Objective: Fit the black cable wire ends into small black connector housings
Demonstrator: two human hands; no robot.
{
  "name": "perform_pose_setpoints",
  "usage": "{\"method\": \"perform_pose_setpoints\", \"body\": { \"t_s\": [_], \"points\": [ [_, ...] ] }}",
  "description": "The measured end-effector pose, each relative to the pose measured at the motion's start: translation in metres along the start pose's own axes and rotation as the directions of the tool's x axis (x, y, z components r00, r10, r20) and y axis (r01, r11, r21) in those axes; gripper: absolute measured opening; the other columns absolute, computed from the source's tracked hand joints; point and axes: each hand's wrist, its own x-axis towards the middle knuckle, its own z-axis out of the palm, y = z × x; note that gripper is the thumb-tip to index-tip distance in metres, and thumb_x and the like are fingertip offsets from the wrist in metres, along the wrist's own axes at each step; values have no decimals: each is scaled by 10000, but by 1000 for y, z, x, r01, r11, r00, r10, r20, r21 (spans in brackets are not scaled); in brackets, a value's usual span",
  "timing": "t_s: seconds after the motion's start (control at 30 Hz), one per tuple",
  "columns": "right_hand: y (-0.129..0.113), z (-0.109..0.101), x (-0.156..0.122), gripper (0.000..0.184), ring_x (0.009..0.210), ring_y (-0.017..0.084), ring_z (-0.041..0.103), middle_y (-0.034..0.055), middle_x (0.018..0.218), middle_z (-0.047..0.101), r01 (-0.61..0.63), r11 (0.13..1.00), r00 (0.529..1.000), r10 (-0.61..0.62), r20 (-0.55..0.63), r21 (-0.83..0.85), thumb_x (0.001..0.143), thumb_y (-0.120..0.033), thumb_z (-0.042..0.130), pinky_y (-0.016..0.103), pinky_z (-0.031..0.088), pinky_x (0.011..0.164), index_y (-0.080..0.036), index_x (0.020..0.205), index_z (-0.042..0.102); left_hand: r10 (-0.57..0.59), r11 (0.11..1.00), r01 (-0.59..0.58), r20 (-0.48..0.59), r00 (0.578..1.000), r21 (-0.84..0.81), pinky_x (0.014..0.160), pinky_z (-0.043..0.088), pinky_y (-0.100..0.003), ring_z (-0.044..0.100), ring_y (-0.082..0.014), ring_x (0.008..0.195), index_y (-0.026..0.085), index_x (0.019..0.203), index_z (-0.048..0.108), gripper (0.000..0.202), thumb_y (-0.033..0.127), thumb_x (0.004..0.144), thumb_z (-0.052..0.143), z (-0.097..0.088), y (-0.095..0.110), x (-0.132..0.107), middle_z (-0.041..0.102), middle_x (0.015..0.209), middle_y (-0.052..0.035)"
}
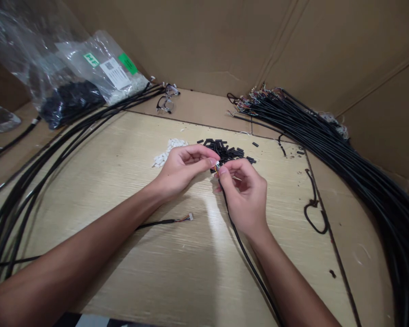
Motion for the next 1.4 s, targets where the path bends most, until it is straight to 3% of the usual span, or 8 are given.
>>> {"method": "perform_pose_setpoints", "body": {
  "t_s": [0.2,0.33,0.57,0.63,0.73,0.9,1.07,1.4],
  "points": [
    [-3,0,-2,103,600,123,703,-22,796,739,39,994,998,-43,-43,-100,1001,-266,794,232,603,541,-237,921,737,-31,999,31,-6,1000,-37,831,582,-277,723,-131,822,168,866,856,63,213,833,887,2,4,-1,826,903,-46],
    [-4,-2,-2,98,590,119,721,-27,794,741,56,989,998,-61,-34,-134,1016,-249,784,225,609,543,-239,933,733,-133,987,131,-15,991,-92,775,530,-261,684,-121,795,172,884,870,59,200,836,888,2,2,0,815,889,-39],
    [0,-7,6,180,570,140,727,-28,785,764,15,1000,997,-16,77,14,1049,-388,811,277,661,568,-252,958,738,-299,878,313,96,949,-362,766,485,-235,654,-95,765,150,886,868,61,173,836,893,-1,-3,2,764,809,-22],
    [1,-8,5,168,575,139,723,-30,793,761,36,999,996,-33,79,-32,1067,-378,783,278,653,569,-254,969,725,-329,851,346,112,938,-395,770,482,-239,635,-90,752,139,890,861,78,158,825,901,-1,-1,3,756,803,-23],
    [2,-8,2,79,634,144,748,-21,838,775,153,960,987,-138,79,-234,1078,-277,723,274,638,604,-255,1003,713,-375,833,390,119,919,-392,780,480,-245,631,-93,760,127,885,860,86,143,812,902,-2,-1,3,759,805,-35],
    [2,-10,-2,85,647,159,729,-9,829,775,389,767,915,-385,118,-511,1061,-200,692,297,610,617,-262,1003,694,-360,870,370,92,928,-326,710,439,-249,563,-84,697,150,880,879,102,180,788,911,-3,-5,4,762,797,-34],
    [2,-12,0,120,618,171,700,-8,762,747,453,650,878,-442,182,-610,1074,-208,670,314,554,581,-269,971,681,-330,918,331,41,943,-220,711,452,-273,566,-103,705,180,875,883,85,217,798,877,-2,-7,3,774,833,-37],
    [6,-12,-2,103,630,159,697,-12,776,747,472,621,873,-429,232,-625,1063,-185,680,296,537,620,-254,986,678,-280,955,275,-28,960,-112,748,479,-273,644,-122,789,175,863,878,91,222,785,879,-2,-5,1,790,858,-37]
  ]
}}
